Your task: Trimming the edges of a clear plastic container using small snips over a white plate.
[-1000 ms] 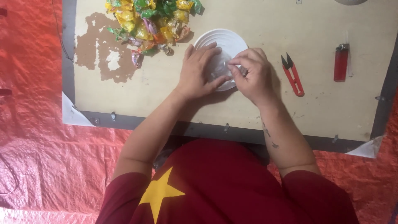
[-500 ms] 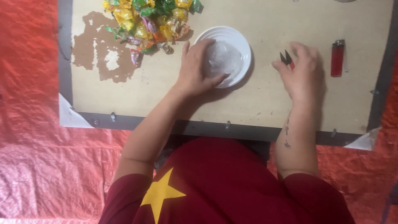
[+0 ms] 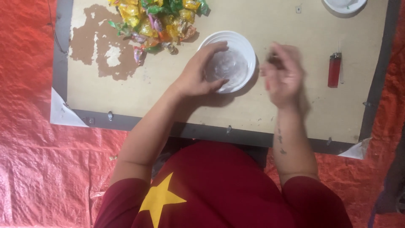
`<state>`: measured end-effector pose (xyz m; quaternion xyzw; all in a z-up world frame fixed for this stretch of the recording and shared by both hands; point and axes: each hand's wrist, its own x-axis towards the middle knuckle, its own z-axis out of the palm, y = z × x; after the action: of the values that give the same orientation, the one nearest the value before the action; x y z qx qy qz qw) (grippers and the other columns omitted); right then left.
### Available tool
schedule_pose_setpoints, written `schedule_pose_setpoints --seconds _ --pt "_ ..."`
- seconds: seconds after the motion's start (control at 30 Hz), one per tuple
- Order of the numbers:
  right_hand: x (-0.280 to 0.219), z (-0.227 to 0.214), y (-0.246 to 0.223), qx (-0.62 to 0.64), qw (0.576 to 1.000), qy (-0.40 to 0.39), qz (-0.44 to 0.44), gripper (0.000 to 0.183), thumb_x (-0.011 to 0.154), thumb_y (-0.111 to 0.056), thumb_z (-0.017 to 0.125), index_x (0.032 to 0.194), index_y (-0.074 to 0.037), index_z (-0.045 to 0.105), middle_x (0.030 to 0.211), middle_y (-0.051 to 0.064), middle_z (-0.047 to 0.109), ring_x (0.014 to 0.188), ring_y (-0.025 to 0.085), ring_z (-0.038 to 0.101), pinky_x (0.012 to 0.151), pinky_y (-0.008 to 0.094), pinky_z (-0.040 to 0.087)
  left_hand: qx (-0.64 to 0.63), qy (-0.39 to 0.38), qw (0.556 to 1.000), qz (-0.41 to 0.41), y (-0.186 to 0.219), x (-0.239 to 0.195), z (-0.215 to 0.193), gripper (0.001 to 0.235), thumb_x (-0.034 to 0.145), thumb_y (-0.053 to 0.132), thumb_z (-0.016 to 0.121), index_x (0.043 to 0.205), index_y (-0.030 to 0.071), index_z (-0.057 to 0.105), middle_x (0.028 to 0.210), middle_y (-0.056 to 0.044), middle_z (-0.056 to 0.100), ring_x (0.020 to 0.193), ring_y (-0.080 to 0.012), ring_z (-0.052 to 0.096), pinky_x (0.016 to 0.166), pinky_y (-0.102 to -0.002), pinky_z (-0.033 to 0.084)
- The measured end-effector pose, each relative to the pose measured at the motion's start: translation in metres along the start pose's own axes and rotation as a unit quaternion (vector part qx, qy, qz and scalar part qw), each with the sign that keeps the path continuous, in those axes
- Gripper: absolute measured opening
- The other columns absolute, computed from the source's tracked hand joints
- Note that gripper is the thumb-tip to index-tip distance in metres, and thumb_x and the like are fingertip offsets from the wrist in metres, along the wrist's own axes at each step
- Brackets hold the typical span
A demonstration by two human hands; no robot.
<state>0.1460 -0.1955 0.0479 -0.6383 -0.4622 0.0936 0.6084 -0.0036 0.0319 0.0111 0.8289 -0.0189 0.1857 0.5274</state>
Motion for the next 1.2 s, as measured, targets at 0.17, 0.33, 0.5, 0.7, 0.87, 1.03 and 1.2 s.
schedule_pose_setpoints --seconds 0.17,0.33,0.5,0.7,0.87,1.03,1.2 --pt "0.004 0.02 0.014 -0.053 0.998 0.001 0.031 0.04 0.104 0.002 0.065 0.142 -0.007 0.059 0.128 0.016 0.055 0.098 0.02 0.06 0.081 0.027 0.055 0.157 -0.026 0.987 -0.002 -0.002 0.002 0.006 0.067 0.085 0.032 0.076 0.144 0.012 0.052 0.156 -0.02 0.047 0.146 -0.0416 0.043 0.12 -0.061 0.032" --pt "0.009 0.013 -0.01 -0.151 0.974 -0.083 0.146 0.037 0.105 -0.015 0.068 0.142 -0.01 0.062 0.127 0.011 0.06 0.093 0.016 0.058 0.08 0.026 0.054 0.257 -0.056 0.964 -0.039 -0.003 0.003 0.015 0.084 0.083 0.06 0.082 0.148 0.018 0.048 0.158 -0.019 0.044 0.149 -0.0416 0.036 0.119 -0.069 0.021" --pt "0.011 0.017 -0.019 -0.173 0.962 -0.153 0.147 0.048 0.098 -0.005 0.07 0.145 -0.009 0.06 0.122 0.011 0.057 0.09 0.017 0.061 0.066 0.025 0.054 0.241 -0.023 0.966 -0.092 0.001 0.006 0.018 0.09 0.08 0.054 0.088 0.147 0.013 0.044 0.15 -0.012 0.054 0.141 -0.032 0.05 0.121 -0.062 0.017" --pt "-0.002 0.005 0.01 -0.056 0.989 -0.13 -0.038 0.046 0.113 0.0 0.055 0.157 -0.011 0.043 0.131 0.022 0.059 0.113 0.028 0.062 0.099 0.034 0.052 -0.024 0.055 0.997 -0.04 0.007 0.005 0.0 0.075 0.078 0.035 0.09 0.132 0.009 0.046 0.138 -0.018 0.054 0.13 -0.0332 0.056 0.112 -0.047 0.048" --pt "0.002 0.009 0.0 -0.096 0.99 -0.085 -0.062 0.043 0.104 -0.01 0.067 0.141 0.007 0.053 0.122 0.025 0.065 0.1 0.03 0.065 0.084 0.036 0.056 -0.101 0.031 0.994 -0.012 -0.012 0.002 0.004 0.072 0.074 0.035 0.091 0.131 0.011 0.056 0.133 -0.016 0.061 0.128 -0.0345 0.058 0.116 -0.057 0.033" --pt "-0.009 0.013 0.011 -0.04 0.994 -0.095 -0.027 0.04 0.095 -0.019 0.078 0.128 0.002 0.071 0.097 0.018 0.068 0.064 0.016 0.06 0.048 0.026 0.051 -0.113 0.023 0.993 0.025 -0.013 0.007 0.001 0.07 0.067 0.038 0.093 0.126 0.008 0.068 0.124 -0.018 0.069 0.126 -0.0364 0.063 0.119 -0.062 0.027" --pt "-0.01 0.012 0.008 -0.035 0.986 -0.16 -0.006 0.038 0.1 -0.015 0.068 0.133 0.002 0.069 0.08 0.019 0.065 0.054 0.019 0.058 0.043 0.026 0.048 -0.144 -0.022 0.988 0.061 -0.003 0.01 0.0 0.067 0.067 0.034 0.089 0.124 0.003 0.071 0.12 -0.023 0.069 0.119 -0.0402 0.065 0.108 -0.059 0.044"
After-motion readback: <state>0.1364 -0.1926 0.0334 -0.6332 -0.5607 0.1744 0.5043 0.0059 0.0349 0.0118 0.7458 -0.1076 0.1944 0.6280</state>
